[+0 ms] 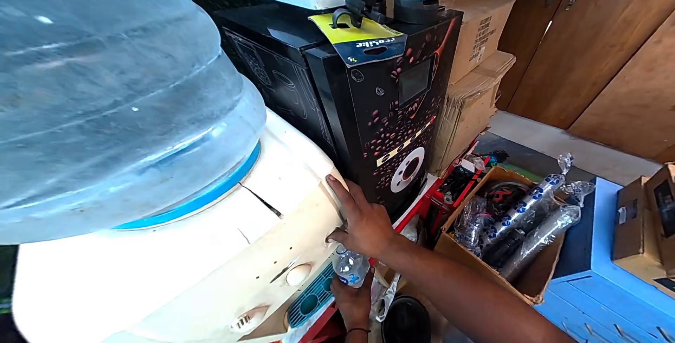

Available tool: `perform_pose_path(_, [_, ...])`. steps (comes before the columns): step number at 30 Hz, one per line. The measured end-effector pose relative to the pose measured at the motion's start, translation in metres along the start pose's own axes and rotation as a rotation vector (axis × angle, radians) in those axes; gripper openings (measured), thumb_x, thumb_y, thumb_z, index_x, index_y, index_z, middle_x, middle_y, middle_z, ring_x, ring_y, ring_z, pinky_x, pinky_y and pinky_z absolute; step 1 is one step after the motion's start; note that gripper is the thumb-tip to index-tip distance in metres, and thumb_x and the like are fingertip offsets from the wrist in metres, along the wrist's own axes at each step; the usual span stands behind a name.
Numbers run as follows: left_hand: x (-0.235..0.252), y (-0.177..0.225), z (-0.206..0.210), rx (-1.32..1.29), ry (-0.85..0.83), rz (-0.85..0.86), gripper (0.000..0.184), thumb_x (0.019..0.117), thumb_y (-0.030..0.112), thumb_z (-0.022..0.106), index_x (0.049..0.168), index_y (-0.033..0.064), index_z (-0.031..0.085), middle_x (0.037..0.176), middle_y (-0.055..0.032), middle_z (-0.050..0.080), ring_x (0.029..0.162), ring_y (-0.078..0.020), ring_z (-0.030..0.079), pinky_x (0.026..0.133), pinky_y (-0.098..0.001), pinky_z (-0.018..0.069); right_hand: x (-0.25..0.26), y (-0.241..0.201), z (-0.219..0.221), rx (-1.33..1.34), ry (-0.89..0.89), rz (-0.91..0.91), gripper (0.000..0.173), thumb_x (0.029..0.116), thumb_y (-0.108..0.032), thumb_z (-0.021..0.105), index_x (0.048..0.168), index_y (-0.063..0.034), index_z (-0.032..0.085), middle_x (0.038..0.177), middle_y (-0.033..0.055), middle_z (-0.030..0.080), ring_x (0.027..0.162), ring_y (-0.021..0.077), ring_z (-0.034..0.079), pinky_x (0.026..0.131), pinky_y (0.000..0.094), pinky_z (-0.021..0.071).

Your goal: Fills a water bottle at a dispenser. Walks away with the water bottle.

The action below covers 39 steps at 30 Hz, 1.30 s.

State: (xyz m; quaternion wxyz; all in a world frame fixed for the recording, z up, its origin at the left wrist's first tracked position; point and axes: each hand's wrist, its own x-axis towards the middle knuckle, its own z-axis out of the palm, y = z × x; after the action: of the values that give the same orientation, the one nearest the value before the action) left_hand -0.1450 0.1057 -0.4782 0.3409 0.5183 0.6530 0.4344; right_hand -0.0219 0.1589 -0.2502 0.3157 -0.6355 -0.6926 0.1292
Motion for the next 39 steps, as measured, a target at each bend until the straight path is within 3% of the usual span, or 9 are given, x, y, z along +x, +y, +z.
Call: perform_pose_path(39, [0.0003, 0.0011, -0.0018, -0.014, 0.002, 0.008, 0.112, 0.0649, 0.027, 0.098, 0.150, -0.0088, 0.034, 0.143, -0.0325, 0.048, 0.133, -0.0388, 0.051, 0.115, -0.0481, 0.0411, -0.0002, -0.0017, 0.0000, 0.000, -0.001, 0.001, 0.110, 0.0783, -0.037, 0.088, 0.165, -0.0382, 0.020, 0.166, 0.0059, 0.030, 0.069, 0.0215, 0.067, 0.058, 0.0455, 0.0592])
